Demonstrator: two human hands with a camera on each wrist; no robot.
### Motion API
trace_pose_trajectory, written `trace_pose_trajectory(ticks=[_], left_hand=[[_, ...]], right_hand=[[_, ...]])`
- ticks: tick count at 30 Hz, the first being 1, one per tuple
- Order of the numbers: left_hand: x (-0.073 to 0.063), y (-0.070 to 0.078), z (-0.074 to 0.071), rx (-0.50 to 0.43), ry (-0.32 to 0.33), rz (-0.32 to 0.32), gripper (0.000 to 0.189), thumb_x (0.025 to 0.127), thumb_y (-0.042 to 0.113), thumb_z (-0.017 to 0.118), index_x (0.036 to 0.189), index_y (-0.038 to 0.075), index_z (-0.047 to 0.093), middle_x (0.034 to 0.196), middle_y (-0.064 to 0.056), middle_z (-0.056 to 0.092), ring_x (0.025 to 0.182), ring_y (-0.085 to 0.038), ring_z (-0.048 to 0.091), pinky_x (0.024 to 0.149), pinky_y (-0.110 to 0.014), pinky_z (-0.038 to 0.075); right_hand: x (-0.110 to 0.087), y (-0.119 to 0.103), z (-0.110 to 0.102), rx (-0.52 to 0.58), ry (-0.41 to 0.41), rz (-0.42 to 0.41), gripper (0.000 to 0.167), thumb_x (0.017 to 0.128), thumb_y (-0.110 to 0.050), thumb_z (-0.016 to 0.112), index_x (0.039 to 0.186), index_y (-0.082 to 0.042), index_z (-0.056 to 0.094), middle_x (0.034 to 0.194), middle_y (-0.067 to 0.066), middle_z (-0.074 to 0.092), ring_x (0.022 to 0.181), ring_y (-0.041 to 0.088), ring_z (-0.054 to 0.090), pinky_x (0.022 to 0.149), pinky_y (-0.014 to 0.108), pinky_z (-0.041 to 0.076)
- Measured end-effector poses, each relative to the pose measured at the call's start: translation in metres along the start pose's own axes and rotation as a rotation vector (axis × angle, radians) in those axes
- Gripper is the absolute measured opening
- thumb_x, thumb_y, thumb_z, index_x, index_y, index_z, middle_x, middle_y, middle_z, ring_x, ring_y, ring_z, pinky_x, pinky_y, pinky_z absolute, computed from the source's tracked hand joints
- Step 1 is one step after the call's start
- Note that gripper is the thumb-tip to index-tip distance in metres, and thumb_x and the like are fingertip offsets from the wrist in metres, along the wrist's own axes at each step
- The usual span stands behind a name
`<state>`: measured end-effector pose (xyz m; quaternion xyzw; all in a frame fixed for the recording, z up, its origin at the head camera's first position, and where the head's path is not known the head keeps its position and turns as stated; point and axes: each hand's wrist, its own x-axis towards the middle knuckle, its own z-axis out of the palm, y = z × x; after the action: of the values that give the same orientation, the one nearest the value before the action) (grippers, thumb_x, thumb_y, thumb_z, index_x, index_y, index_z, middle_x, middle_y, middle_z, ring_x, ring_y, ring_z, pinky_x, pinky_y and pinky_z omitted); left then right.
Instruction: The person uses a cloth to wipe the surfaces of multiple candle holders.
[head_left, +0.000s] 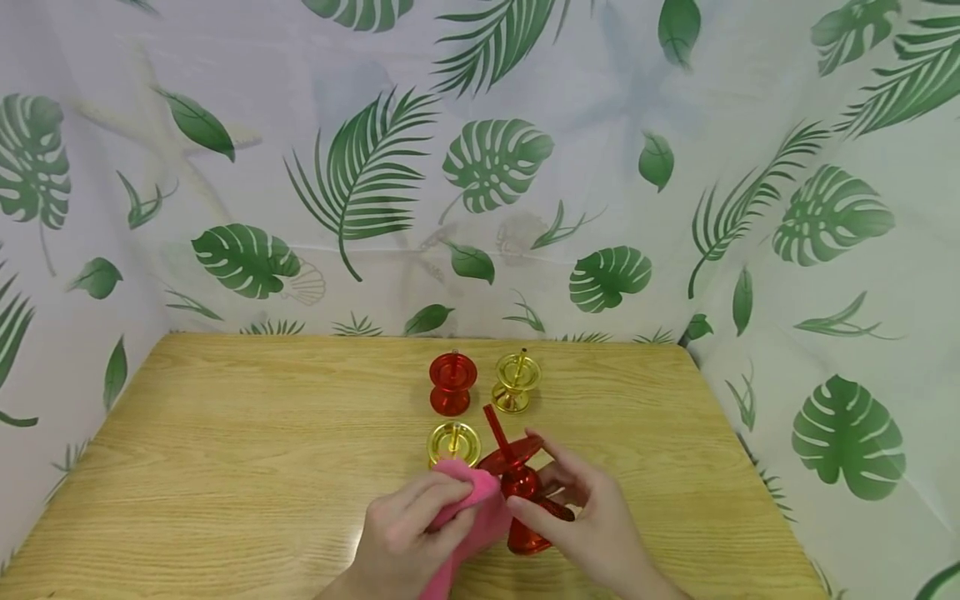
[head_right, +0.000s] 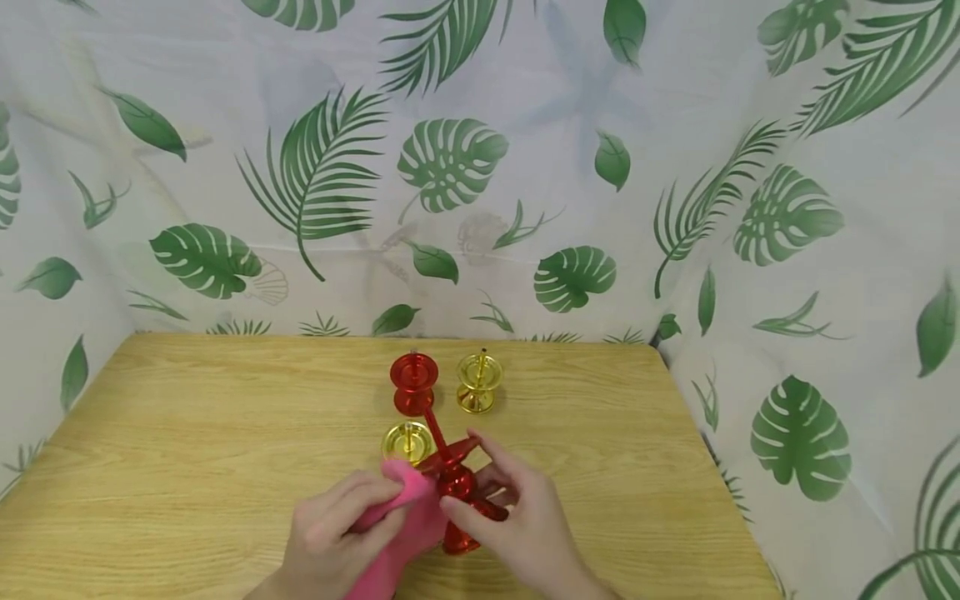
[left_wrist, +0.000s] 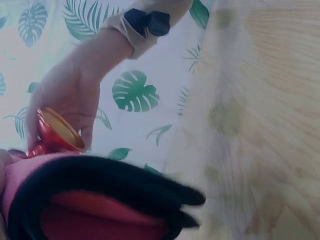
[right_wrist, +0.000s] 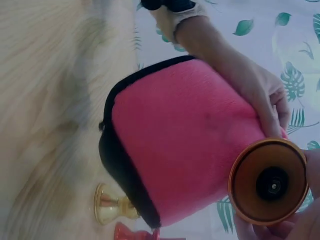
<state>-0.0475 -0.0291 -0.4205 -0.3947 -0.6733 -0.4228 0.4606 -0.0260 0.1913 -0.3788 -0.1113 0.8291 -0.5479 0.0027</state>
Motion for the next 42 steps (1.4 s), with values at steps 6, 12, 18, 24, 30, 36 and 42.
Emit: trace_pose_trajectory(ticks=[6, 12, 18, 24, 30, 36, 42], left_hand=[[0.006, 0.006, 0.004, 0.049, -0.010, 0.029, 0.024, 0.104, 0.015, 0.061, 0.087, 0.003, 0.073, 0.082, -0.008, 0.076, 0.073, -0.019, 0.077, 0.071, -0.016, 0.062], [0.003, 0.008, -0.001, 0.124, -0.053, 0.012, 0.028, 0.107, 0.019, 0.058, 0.089, 0.005, 0.073, 0.079, -0.004, 0.073, 0.064, -0.009, 0.070, 0.064, -0.014, 0.060], [-0.004, 0.003, -0.003, 0.088, -0.058, -0.050, 0.027, 0.107, 0.020, 0.059, 0.089, 0.005, 0.072, 0.082, -0.004, 0.073, 0.067, -0.009, 0.068, 0.065, -0.014, 0.060], [-0.006, 0.000, -0.004, 0.094, -0.052, -0.061, 0.027, 0.107, 0.020, 0.058, 0.087, 0.006, 0.071, 0.081, -0.003, 0.073, 0.066, -0.009, 0.068, 0.064, -0.014, 0.060], [-0.004, 0.001, -0.003, 0.085, -0.043, -0.036, 0.026, 0.106, 0.018, 0.059, 0.087, 0.007, 0.072, 0.080, -0.003, 0.071, 0.065, -0.007, 0.065, 0.062, -0.013, 0.058], [0.001, 0.004, -0.002, 0.082, -0.043, -0.017, 0.025, 0.106, 0.018, 0.059, 0.087, 0.007, 0.072, 0.079, -0.002, 0.072, 0.063, -0.006, 0.065, 0.062, -0.012, 0.058], [0.002, 0.003, -0.005, 0.080, -0.019, 0.001, 0.025, 0.105, 0.017, 0.060, 0.088, 0.005, 0.074, 0.079, -0.003, 0.073, 0.063, -0.008, 0.067, 0.062, -0.013, 0.058]], right_hand=[[-0.002, 0.005, 0.007, -0.379, 0.177, -0.292, 0.077, 0.078, -0.012, 0.093, 0.148, -0.006, 0.060, 0.087, -0.008, 0.076, 0.080, 0.001, 0.070, 0.067, 0.020, 0.061], [-0.001, 0.002, 0.004, -0.210, 0.094, -0.079, 0.071, 0.084, -0.023, 0.090, 0.148, -0.012, 0.060, 0.088, -0.007, 0.076, 0.078, 0.002, 0.066, 0.069, 0.022, 0.059], [0.005, 0.002, -0.004, 0.122, -0.065, 0.111, 0.062, 0.094, -0.015, 0.080, 0.150, -0.007, 0.057, 0.088, 0.002, 0.075, 0.079, 0.009, 0.067, 0.076, 0.024, 0.060], [0.008, 0.003, -0.008, 0.319, -0.169, 0.178, 0.061, 0.099, -0.012, 0.073, 0.153, 0.002, 0.049, 0.092, -0.005, 0.076, 0.084, 0.007, 0.069, 0.077, 0.025, 0.064], [0.006, -0.001, -0.004, 0.089, -0.075, 0.117, 0.065, 0.093, -0.017, 0.081, 0.152, -0.006, 0.055, 0.090, 0.004, 0.076, 0.079, 0.009, 0.067, 0.074, 0.025, 0.060], [0.002, -0.003, 0.000, -0.157, 0.042, 0.022, 0.070, 0.088, -0.026, 0.088, 0.149, -0.009, 0.059, 0.094, -0.005, 0.077, 0.084, 0.004, 0.068, 0.075, 0.023, 0.060], [0.001, 0.002, -0.004, -0.319, 0.171, -0.310, 0.050, 0.075, -0.006, 0.094, 0.122, -0.008, 0.078, 0.098, -0.003, 0.081, 0.087, 0.002, 0.071, 0.072, 0.018, 0.062]])
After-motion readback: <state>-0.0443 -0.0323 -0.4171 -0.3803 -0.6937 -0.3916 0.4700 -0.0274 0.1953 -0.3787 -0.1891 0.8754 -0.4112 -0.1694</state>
